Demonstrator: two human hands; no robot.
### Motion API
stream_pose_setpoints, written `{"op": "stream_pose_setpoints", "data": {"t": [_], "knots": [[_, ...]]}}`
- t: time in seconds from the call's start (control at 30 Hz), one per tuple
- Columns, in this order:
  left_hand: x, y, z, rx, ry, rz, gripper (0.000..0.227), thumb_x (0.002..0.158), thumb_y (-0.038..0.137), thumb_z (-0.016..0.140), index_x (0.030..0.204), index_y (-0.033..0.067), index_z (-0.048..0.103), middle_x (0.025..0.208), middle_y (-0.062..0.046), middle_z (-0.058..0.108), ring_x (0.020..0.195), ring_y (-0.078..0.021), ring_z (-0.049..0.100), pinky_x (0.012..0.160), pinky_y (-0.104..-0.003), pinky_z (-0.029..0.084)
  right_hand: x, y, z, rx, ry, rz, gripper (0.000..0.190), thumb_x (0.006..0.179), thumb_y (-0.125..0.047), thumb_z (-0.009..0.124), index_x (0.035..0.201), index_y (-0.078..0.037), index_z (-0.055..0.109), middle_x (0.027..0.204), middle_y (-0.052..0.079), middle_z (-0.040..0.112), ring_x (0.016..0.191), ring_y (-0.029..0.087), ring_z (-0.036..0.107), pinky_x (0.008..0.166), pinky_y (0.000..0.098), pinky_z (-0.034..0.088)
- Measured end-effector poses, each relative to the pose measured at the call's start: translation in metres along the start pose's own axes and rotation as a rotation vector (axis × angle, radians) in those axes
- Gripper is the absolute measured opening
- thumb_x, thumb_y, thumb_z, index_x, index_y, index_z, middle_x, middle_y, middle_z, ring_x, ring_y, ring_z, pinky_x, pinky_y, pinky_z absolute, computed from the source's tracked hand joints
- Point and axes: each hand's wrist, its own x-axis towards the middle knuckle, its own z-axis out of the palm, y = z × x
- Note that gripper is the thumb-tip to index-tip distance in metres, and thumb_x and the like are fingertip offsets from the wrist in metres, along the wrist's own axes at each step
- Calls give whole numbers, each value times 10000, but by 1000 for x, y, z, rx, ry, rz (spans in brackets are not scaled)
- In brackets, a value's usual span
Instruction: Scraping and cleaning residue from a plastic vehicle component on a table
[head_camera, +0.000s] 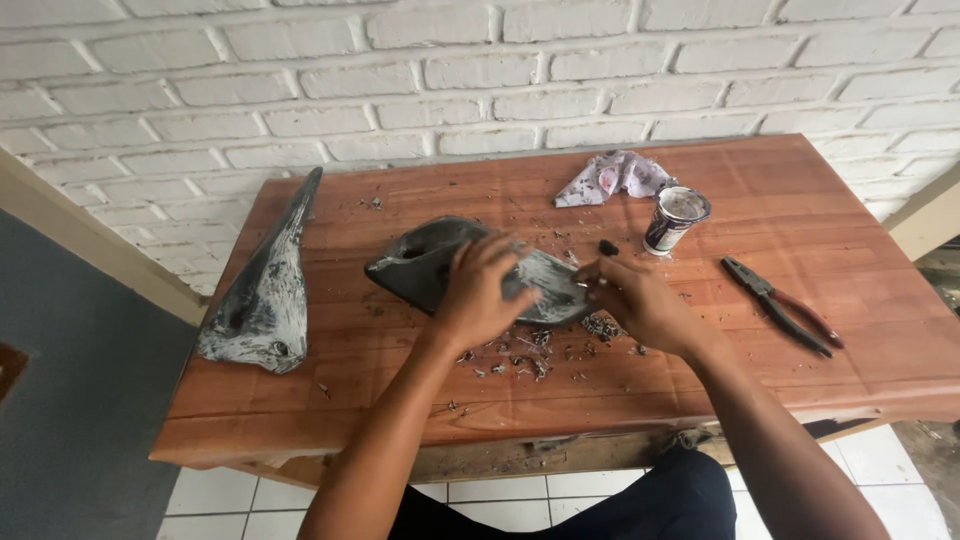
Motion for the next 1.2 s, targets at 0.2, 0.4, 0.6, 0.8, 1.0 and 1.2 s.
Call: {"op": "stream_pose_setpoints", "data": {"t": [0.2, 0.4, 0.6, 0.8, 1.0, 1.2], "knots": [[-6, 6, 13, 228, -150, -2, 971, 672, 580, 825, 1475, 148, 491, 1570, -246, 394, 1517, -409, 269, 1229, -610, 87, -21, 5, 6, -239, -35, -48, 194, 911, -230, 703, 1099, -270, 727, 1107, 35, 704, 849, 322, 732, 685, 465, 595], [-8, 6, 23, 289, -107, 12, 1069, 614, 638, 828, 1475, 113, 473, 1553, -233, 411, 1503, -383, 298, 1238, -579, 130, -18, 8, 8, -293, -105, -53, 140, 885, -295, 711, 1021, -321, 734, 1107, -12, 681, 841, 308, 735, 669, 470, 594], [-4, 11, 17, 336, -134, 5, 1060, 621, 662, 777, 1481, 117, 481, 1556, -219, 424, 1510, -358, 299, 1246, -621, 34, 2, -3, 0, -312, -205, -72, 163, 901, -265, 685, 1034, -313, 765, 1051, 51, 703, 841, 332, 760, 680, 465, 620], [-5, 10, 17, 325, -149, 2, 1060, 651, 678, 742, 1484, 84, 463, 1563, -229, 418, 1512, -358, 302, 1248, -627, 17, 12, -6, 1, -354, -201, -92, 126, 930, -265, 667, 1009, -274, 765, 1043, 57, 698, 837, 293, 765, 690, 399, 626], [-6, 14, 15, 316, -135, 0, 992, 704, 632, 717, 1478, 70, 456, 1569, -233, 397, 1516, -368, 287, 1245, -647, 24, 11, -13, -9, -310, -274, -120, 169, 889, -246, 685, 1027, -291, 773, 989, 81, 719, 813, 336, 764, 651, 476, 628], [-8, 15, 18, 313, -130, -7, 923, 771, 614, 669, 1484, 67, 459, 1582, -247, 378, 1521, -384, 269, 1239, -649, 5, 18, -23, -7, -331, -265, -137, 176, 856, -256, 699, 1015, -290, 766, 958, 76, 721, 762, 355, 754, 596, 499, 613]]}}
